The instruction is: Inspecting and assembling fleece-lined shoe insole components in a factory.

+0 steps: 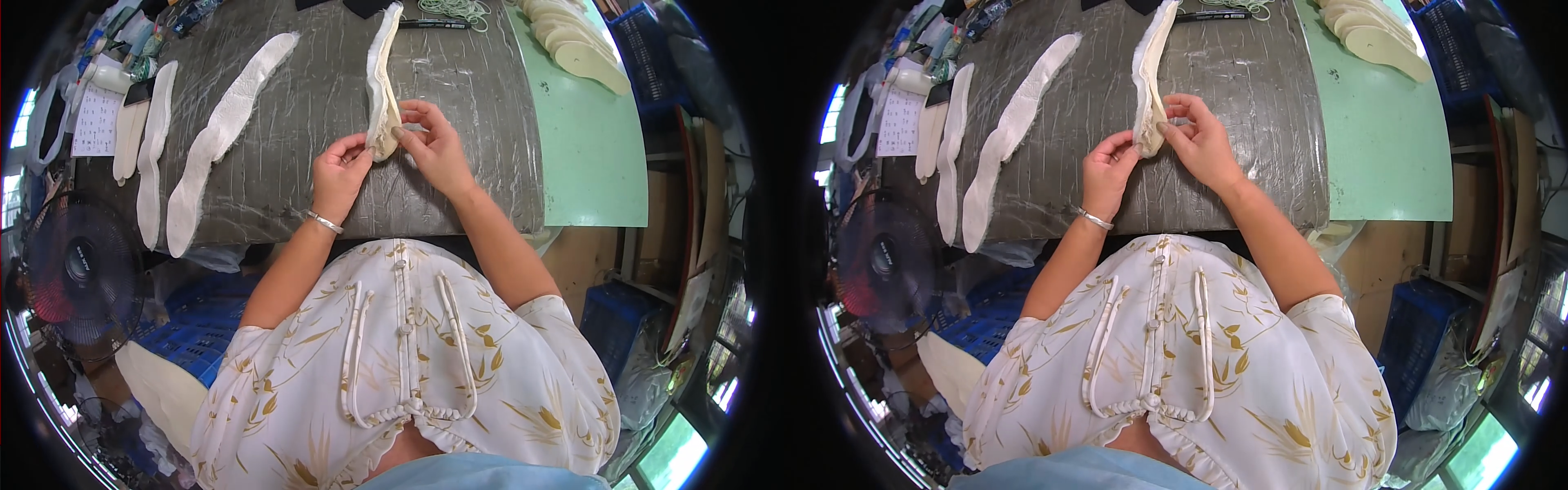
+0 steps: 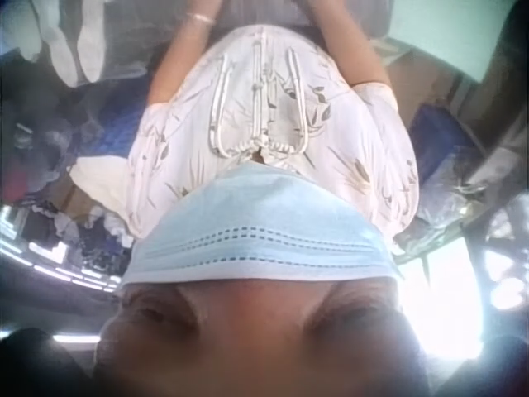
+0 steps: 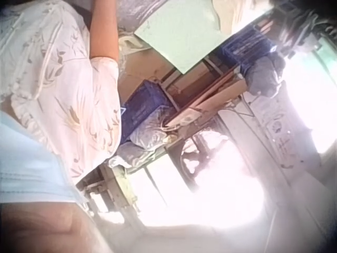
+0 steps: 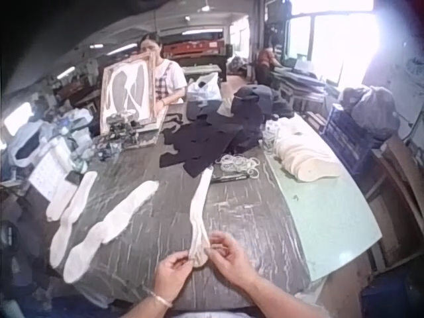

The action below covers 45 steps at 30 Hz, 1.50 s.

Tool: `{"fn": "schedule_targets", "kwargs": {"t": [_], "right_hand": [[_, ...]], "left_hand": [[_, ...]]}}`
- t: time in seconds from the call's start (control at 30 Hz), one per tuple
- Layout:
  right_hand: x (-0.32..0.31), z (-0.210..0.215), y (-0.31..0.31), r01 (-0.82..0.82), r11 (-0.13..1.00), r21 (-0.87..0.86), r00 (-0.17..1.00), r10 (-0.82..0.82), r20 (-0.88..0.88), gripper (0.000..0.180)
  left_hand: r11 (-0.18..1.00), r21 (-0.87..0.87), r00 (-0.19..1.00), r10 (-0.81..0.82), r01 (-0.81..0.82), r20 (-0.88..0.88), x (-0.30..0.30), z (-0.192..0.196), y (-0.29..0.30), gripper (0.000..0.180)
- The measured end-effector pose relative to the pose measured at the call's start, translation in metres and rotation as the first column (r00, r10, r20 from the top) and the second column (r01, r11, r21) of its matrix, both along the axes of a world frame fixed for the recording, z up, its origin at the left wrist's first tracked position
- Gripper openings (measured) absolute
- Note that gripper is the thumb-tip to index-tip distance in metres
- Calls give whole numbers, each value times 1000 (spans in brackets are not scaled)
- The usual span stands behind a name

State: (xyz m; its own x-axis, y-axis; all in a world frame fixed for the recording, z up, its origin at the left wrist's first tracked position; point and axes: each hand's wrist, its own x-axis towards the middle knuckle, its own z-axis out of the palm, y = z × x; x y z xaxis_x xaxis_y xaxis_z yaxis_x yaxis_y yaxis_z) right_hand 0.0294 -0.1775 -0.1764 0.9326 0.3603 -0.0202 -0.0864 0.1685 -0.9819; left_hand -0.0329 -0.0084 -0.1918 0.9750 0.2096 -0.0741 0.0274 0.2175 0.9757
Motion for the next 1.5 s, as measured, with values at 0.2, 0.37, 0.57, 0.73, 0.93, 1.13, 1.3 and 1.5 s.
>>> {"fn": "schedule_targets", "kwargs": {"t": [0.2, 0.37, 0.57, 0.73, 0.93, 1.13, 1.3, 1.5], "right_hand": [[-6, 15, -5, 285, 885, -367, 812, -19, 583, 15], [-10, 18, -15, 292, 801, -523, 834, 54, 549, 20], [-6, 18, -21, 92, 870, -484, 978, 14, 210, 17], [-1, 35, -26, -127, 985, -113, 977, 104, -188, 21], [-3, 67, -31, -86, 921, -380, 995, 59, -83, 23], [-7, 54, -21, -65, 998, -18, 892, 50, -449, 13], [-13, 32, -22, -26, 992, 122, 819, 91, -567, 12], [-13, 16, -25, -42, 981, 187, 759, 153, -633, 11]], "left_hand": [[998, 10, 998, 66, -67, 1, 3, -1, -11, 19], [997, 69, 999, 40, -42, 23, 5, -4, -23, 16], [800, 600, 949, -173, -21, 265, 2, 3, -24, 42], [732, 651, 906, -115, -199, 406, 11, 18, -16, 38], [710, 660, 880, -121, -246, 459, 19, 40, -9, 33], [617, 718, 835, -173, -322, 522, 17, 35, -19, 34], [596, 766, 884, -193, -238, 425, 16, 18, -15, 35], [541, 809, 872, -254, -230, 418, 18, 4, -7, 35]]}}
